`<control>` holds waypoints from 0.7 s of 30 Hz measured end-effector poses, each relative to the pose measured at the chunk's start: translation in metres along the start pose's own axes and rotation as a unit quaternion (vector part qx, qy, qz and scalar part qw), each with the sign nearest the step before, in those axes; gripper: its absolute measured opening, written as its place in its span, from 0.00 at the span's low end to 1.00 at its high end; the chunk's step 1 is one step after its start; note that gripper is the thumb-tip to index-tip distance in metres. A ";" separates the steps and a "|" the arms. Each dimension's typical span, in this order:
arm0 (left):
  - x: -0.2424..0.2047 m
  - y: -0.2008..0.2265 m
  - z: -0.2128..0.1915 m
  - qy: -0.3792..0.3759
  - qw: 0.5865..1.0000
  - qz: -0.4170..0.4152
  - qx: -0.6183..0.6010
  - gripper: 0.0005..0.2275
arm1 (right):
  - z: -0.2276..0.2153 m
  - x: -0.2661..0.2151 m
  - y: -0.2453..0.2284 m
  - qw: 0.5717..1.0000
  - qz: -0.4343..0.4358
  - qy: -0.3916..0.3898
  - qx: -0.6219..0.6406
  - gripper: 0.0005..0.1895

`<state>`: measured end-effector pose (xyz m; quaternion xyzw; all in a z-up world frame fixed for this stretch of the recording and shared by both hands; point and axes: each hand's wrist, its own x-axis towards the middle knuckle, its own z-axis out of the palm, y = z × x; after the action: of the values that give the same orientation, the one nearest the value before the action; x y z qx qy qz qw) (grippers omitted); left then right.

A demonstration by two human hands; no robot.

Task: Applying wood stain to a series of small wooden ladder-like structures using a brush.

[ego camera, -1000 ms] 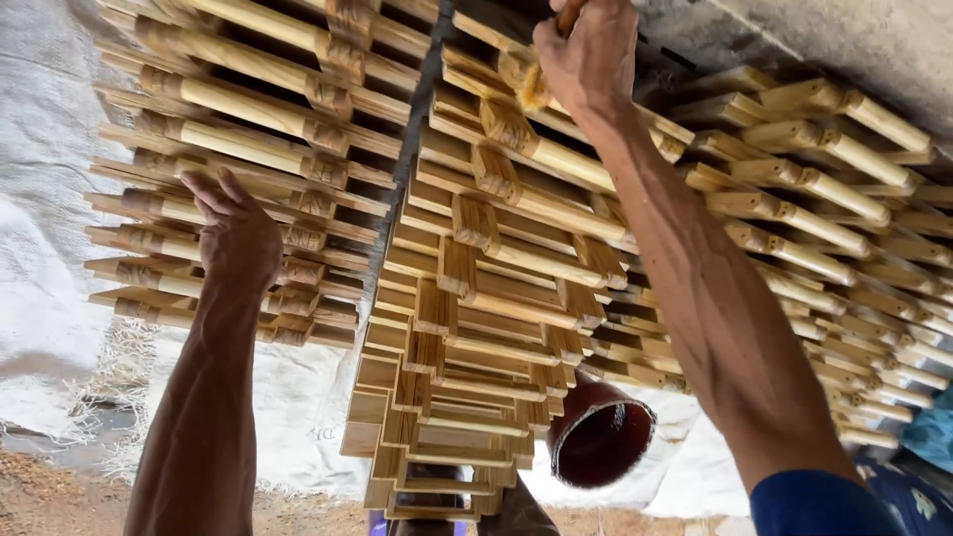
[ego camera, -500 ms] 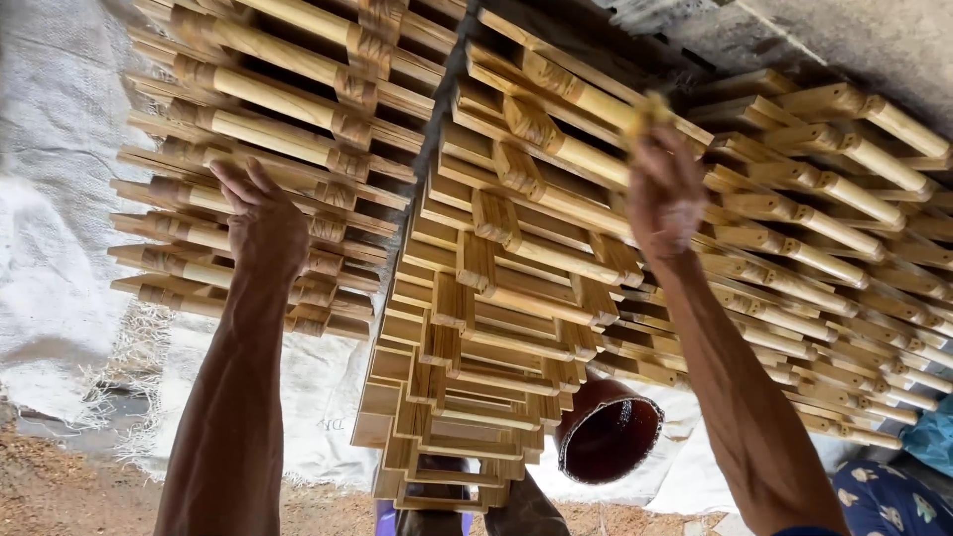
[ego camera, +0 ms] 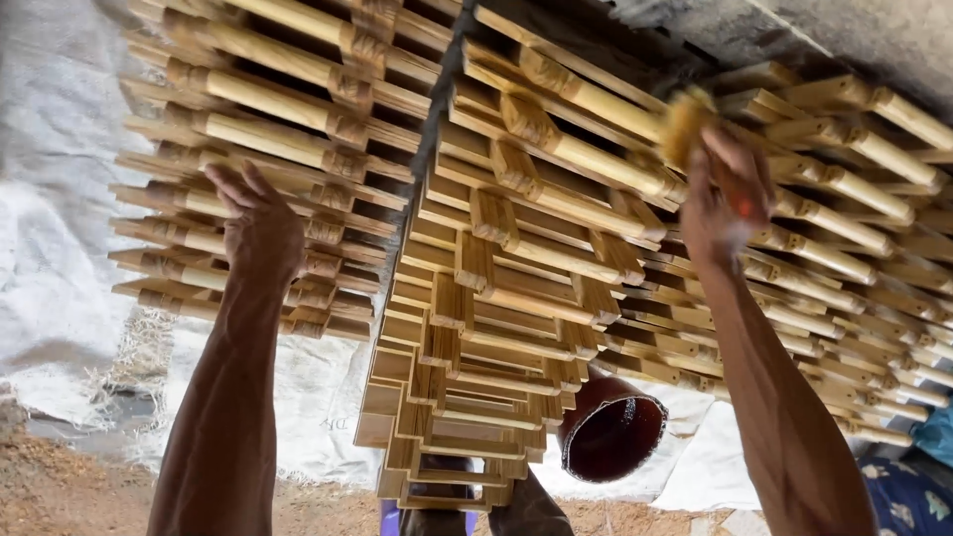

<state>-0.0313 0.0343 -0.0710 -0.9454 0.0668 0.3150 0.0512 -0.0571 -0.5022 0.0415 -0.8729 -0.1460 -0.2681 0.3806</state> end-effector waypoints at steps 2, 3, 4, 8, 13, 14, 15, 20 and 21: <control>-0.001 0.005 -0.014 -0.005 1.000 0.006 0.026 0.43 | 0.026 0.021 0.001 0.995 -0.027 0.062 0.076 0.14; -0.006 0.009 -0.032 -0.047 0.999 -0.018 -0.008 0.39 | 0.042 0.033 -0.004 0.988 0.123 0.021 0.095 0.11; -0.010 0.014 -0.050 -0.089 0.994 -0.041 -0.043 0.36 | 0.056 0.044 -0.009 0.956 0.273 -0.015 0.108 0.11; -0.009 0.011 -0.046 -0.097 0.992 -0.023 -0.079 0.38 | 0.024 0.050 0.024 0.902 0.414 0.011 0.124 0.13; -0.005 0.009 -0.038 -0.081 0.984 -0.060 -0.149 0.36 | -0.049 0.042 0.044 0.922 0.296 -0.191 -0.160 0.11; -0.007 0.009 -0.041 -0.083 0.984 -0.057 -0.150 0.36 | -0.028 0.048 0.031 0.921 0.298 -0.192 -0.162 0.11; -0.009 0.011 -0.043 -0.089 0.982 -0.065 -0.155 0.37 | -0.008 0.053 0.020 0.951 0.205 -0.208 -0.100 0.04; -0.011 0.014 -0.053 -0.086 0.986 -0.045 -0.135 0.38 | 0.066 0.069 0.022 0.986 0.089 -0.127 -0.057 0.10; -0.009 0.015 -0.054 -0.097 0.988 -0.042 -0.116 0.39 | 0.057 0.065 0.017 0.985 0.126 -0.118 0.006 0.08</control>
<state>-0.0084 0.0132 -0.0232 -0.9119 -0.0155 0.4083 -0.0391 0.0236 -0.4677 0.0372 -0.9076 -0.0803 -0.1119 0.3965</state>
